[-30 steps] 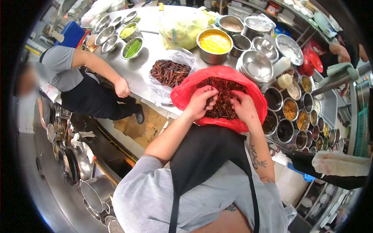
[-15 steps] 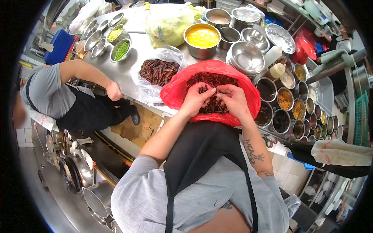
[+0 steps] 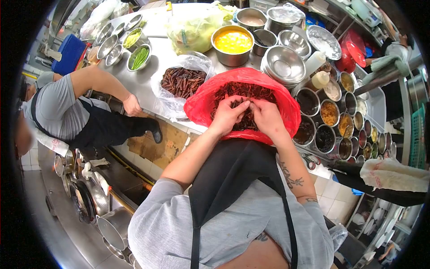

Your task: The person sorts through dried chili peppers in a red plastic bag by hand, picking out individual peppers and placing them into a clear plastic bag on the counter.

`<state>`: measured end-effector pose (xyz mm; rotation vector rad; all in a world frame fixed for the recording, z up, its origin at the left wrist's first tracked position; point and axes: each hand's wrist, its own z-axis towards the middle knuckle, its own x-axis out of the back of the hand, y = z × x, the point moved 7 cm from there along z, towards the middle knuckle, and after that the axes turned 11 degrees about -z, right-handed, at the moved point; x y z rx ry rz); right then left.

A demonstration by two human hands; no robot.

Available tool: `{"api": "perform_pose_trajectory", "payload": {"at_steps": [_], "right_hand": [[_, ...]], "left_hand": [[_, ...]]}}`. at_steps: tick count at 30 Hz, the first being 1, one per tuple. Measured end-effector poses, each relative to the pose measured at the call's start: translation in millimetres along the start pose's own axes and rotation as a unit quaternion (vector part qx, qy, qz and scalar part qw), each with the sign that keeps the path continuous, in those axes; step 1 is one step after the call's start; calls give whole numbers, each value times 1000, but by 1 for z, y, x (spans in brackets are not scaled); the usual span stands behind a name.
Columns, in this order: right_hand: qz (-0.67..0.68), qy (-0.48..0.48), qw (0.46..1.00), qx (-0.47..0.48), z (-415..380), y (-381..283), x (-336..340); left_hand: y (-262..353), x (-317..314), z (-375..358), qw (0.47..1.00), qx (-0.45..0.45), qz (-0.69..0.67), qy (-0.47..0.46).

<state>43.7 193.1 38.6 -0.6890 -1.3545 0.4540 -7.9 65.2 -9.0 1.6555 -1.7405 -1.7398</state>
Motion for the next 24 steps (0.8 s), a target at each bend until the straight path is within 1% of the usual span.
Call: {"api": "perform_pose_trajectory", "payload": {"at_steps": [3, 4, 7, 10, 13, 16, 19, 22, 24], "right_hand": [[36, -61, 997, -31, -4, -3, -10], [85, -45, 995, -9, -5, -8, -8], [89, -30, 995, -35, -5, -3, -4], [92, 53, 994, -32, -4, 5, 1], [68, 64, 995, -20, -3, -1, 12], [195, 54, 978, -45, -3, 10, 0], [266, 24, 959, -94, -2, 18, -4], [227, 42, 970, -78, -1, 17, -3], [243, 12, 965, -99, -3, 15, -3]], "left_hand": [[-1, -1, 1, 1000, 11, 16, -7], [-1, 0, 1, 1000, 18, 19, -8], [5, -3, -3, 999, -7, 36, 1], [6, -6, -6, 1000, -13, 27, 9], [9, -6, -4, 998, -22, 54, 1], [10, -3, -2, 998, -9, 63, -21], [9, -1, -3, 999, -1, 52, -11], [6, 1, -3, 996, -18, 83, -24], [6, 3, -3, 995, -27, 95, -26]]}}
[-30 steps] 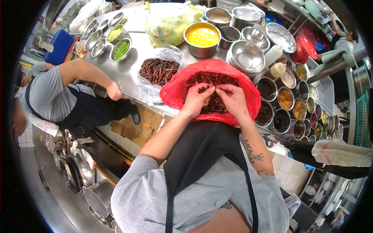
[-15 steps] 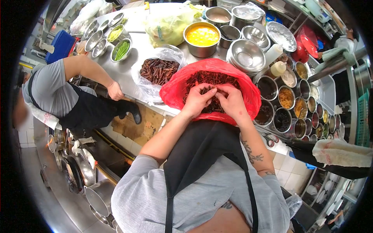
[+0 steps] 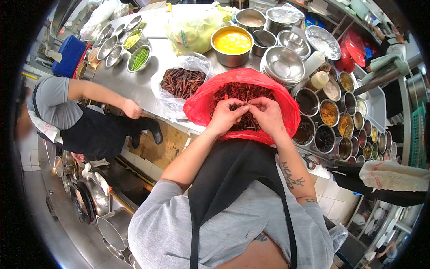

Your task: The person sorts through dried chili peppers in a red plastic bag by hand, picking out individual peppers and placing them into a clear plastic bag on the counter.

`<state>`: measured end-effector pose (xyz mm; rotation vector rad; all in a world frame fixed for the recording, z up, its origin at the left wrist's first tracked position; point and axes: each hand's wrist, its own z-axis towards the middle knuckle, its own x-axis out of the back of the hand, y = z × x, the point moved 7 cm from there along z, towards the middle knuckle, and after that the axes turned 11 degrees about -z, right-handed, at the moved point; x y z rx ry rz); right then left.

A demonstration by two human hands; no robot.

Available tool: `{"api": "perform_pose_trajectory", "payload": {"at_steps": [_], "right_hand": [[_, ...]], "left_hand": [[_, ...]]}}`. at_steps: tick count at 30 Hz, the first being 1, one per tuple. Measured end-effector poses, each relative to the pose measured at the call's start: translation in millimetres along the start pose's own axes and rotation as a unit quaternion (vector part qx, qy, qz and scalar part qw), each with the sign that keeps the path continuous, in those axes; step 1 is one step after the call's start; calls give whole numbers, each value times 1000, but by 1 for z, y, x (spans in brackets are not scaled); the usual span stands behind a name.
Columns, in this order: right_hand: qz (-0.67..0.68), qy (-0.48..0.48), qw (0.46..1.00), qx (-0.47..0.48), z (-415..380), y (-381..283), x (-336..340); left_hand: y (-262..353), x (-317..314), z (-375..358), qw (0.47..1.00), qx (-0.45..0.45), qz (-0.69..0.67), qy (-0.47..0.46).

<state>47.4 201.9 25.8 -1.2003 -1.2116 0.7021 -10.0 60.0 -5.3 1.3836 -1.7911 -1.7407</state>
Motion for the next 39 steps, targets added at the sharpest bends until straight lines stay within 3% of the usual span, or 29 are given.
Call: {"api": "perform_pose_trajectory", "payload": {"at_steps": [4, 7, 10, 22, 25, 28, 31, 37, 39], "right_hand": [[130, -10, 991, -37, -2, 3, -5], [127, -16, 991, -38, -1, 9, -4], [203, -43, 977, -55, -2, 19, -9], [350, -207, 899, -164, -12, 21, -19], [362, -162, 912, -106, -8, 13, -15], [211, -94, 973, -14, -5, -11, -5], [90, -56, 993, 44, 3, 2, -3], [-32, -48, 997, 43, 3, 8, -1], [100, -125, 987, 17, 2, 13, -5]], "left_hand": [[10, -3, 0, 999, -33, 12, -11], [14, -2, -1, 998, -19, 63, -9], [30, -7, -3, 975, -125, 180, -23], [30, -12, -7, 981, -46, 159, -105], [36, -9, -4, 979, -71, 176, -73], [38, -11, -3, 977, -75, 193, -59], [35, -13, -4, 968, -63, 233, -72], [36, -16, -5, 962, -50, 257, -83], [32, -16, -5, 966, -35, 226, -125]]}}
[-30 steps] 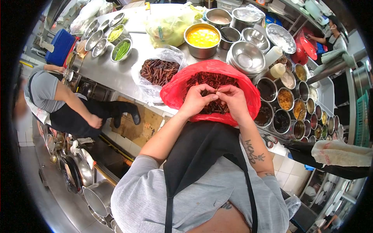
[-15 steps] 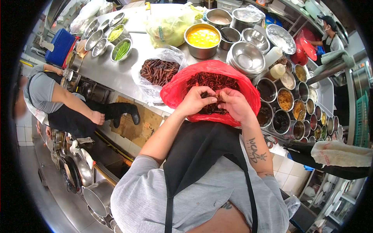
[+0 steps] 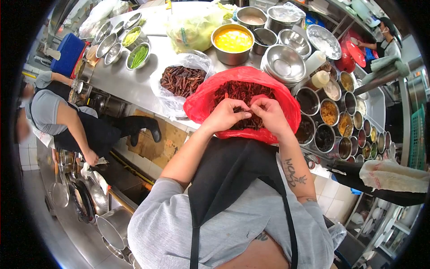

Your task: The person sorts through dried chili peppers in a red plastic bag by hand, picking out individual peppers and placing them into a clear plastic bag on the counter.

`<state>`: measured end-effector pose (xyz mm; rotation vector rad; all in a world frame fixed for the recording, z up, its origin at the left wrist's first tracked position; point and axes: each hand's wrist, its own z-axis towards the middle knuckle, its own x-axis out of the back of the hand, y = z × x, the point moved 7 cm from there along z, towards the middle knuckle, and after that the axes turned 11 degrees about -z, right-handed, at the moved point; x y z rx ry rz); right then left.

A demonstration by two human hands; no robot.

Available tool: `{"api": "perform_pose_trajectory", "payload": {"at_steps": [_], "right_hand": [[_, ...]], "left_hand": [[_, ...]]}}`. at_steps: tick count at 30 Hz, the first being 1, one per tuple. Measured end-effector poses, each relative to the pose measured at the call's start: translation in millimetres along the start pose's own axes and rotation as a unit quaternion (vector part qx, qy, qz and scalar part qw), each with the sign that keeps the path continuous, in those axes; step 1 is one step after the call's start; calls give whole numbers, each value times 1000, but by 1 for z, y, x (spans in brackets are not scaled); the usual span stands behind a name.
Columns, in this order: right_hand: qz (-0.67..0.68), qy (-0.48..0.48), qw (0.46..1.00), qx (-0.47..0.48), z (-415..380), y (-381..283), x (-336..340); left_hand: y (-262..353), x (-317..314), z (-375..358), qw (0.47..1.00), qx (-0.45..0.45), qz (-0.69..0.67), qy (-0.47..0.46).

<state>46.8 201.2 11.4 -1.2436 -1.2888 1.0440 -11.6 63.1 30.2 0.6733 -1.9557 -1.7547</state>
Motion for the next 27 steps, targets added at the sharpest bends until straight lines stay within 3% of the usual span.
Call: {"api": "perform_pose_trajectory", "payload": {"at_steps": [4, 7, 10, 12, 14, 16, 18, 19, 22, 23, 26, 27], "right_hand": [[300, -104, 944, -84, -6, 6, -18], [392, -159, 903, -71, -7, -7, -22], [387, -82, 910, -120, -1, 4, -2], [193, 118, 967, -121, 8, 37, 30], [-41, 297, 951, -78, 8, 43, 56], [-230, 247, 935, -111, 14, 51, 59], [-450, 192, 856, -164, 16, 50, 52], [-423, 159, 884, -121, 15, 36, 39], [-458, 45, 873, -159, 16, 36, 16], [-371, -4, 921, -122, 25, 53, 18], [-327, 75, 935, -117, 20, 34, 31], [-394, 80, 902, -159, 22, 38, 36]], "left_hand": [[-2, -5, 2, 992, 5, -106, -66], [-3, -2, 3, 979, -52, -155, -123], [-29, 11, 1, 899, 52, -428, -82], [-26, 13, 2, 904, 33, -418, -80], [-17, 10, -2, 898, 46, -434, -63], [-21, 7, -3, 874, 62, -477, -69], [-24, 8, -4, 853, 74, -512, -68], [-25, 10, -2, 857, 70, -508, -56], [-23, 15, 1, 870, 68, -488, -13], [-22, 16, 2, 876, 73, -477, 8], [-36, 28, 4, 893, 81, -442, 34], [-45, 32, 3, 899, 85, -428, 35]]}}
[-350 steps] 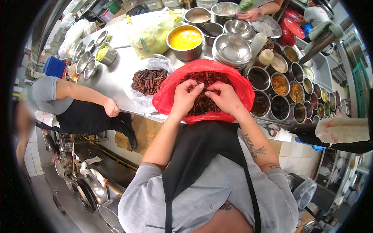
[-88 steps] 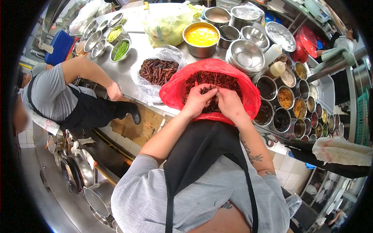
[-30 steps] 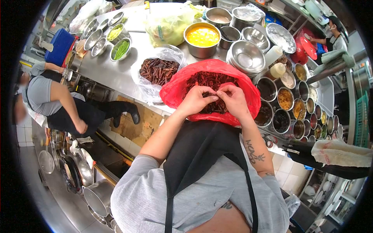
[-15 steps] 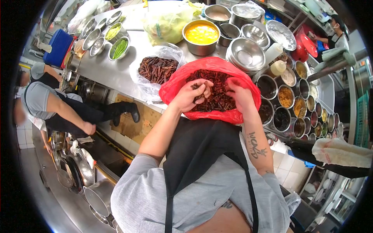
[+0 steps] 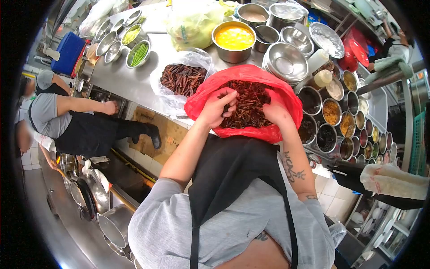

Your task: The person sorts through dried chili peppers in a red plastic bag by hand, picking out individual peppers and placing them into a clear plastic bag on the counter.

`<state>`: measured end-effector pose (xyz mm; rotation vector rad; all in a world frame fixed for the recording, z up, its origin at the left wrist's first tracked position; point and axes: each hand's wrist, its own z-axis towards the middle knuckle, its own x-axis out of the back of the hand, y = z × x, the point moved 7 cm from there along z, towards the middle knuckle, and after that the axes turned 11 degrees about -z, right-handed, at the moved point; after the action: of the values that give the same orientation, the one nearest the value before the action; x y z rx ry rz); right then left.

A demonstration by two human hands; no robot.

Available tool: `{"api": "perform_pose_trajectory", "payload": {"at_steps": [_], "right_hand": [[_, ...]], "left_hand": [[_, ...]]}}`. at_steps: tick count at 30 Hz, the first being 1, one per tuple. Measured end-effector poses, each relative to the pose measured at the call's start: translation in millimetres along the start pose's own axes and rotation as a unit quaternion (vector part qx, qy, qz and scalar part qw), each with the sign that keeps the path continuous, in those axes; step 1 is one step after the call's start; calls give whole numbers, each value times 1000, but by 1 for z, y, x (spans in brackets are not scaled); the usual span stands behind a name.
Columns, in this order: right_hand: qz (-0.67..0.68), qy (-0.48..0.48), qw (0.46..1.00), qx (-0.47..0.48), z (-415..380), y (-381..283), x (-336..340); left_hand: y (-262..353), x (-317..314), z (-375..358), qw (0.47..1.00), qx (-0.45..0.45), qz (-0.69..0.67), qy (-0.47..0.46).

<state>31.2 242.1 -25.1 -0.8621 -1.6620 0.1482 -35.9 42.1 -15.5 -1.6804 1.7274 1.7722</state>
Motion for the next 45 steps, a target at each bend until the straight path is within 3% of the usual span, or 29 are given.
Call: {"api": "perform_pose_trajectory", "payload": {"at_steps": [1, 2, 3, 6, 7, 8, 11, 12, 15, 16, 17, 19, 22, 25, 27, 33, 34, 41, 45], "right_hand": [[-24, 36, 999, 26, 3, 6, -2], [-48, 73, 995, 52, 8, 18, -9], [-73, 110, 988, 79, 11, 24, -9], [-8, 4, 1000, 1, 16, 38, -14], [15, -32, 999, -25, 16, 40, -20], [2, -78, 992, -96, 16, 48, -33], [225, -76, 964, -121, 8, 35, -43], [265, -75, 953, -125, 3, 26, -39], [346, -83, 929, -100, -2, 2, -27], [363, -94, 927, -31, -3, -12, -17], [393, -85, 913, -69, -27, -44, 14], [407, -77, 909, -45, -36, -60, 32], [356, -78, 930, -48, -22, -38, 25], [254, -8, 966, 54, -3, -10, 9], [306, 15, 951, 52, -1, -8, 7], [329, 51, 942, 46, -24, -29, 25], [326, 53, 943, 46, -23, -30, 23], [177, 119, 955, 205, -36, -66, 35], [259, 130, 933, 213, -40, -71, 37]], "left_hand": [[8, 11, -1, 976, -66, 200, 60], [17, 16, -3, 904, -130, 391, 115], [25, 16, -5, 788, -189, 562, 165], [5, 40, 2, 703, -179, 670, 155], [11, 22, -4, 671, -174, 705, 150], [4, 21, -4, 700, -3, 696, 160], [-8, 26, 9, 707, 19, 698, 108], [-7, 26, 10, 737, -25, 669, 98], [-9, 30, 13, 856, -8, 514, 58], [-7, 33, 11, 852, 33, 518, 66], [0, 35, 5, 821, 20, 561, 105], [19, 34, -1, 747, -15, 641, 175], [42, 30, -9, 751, -29, 624, 217], [57, 13, -15, 752, -88, 612, 227], [55, 14, -11, 756, -133, 597, 234], [44, -25, -5, 853, -136, 483, 146], [44, -33, -5, 850, -202, 472, 118], [24, -51, 7, 864, -91, 492, 44], [5, -37, 7, 945, 8, 323, 50]]}}
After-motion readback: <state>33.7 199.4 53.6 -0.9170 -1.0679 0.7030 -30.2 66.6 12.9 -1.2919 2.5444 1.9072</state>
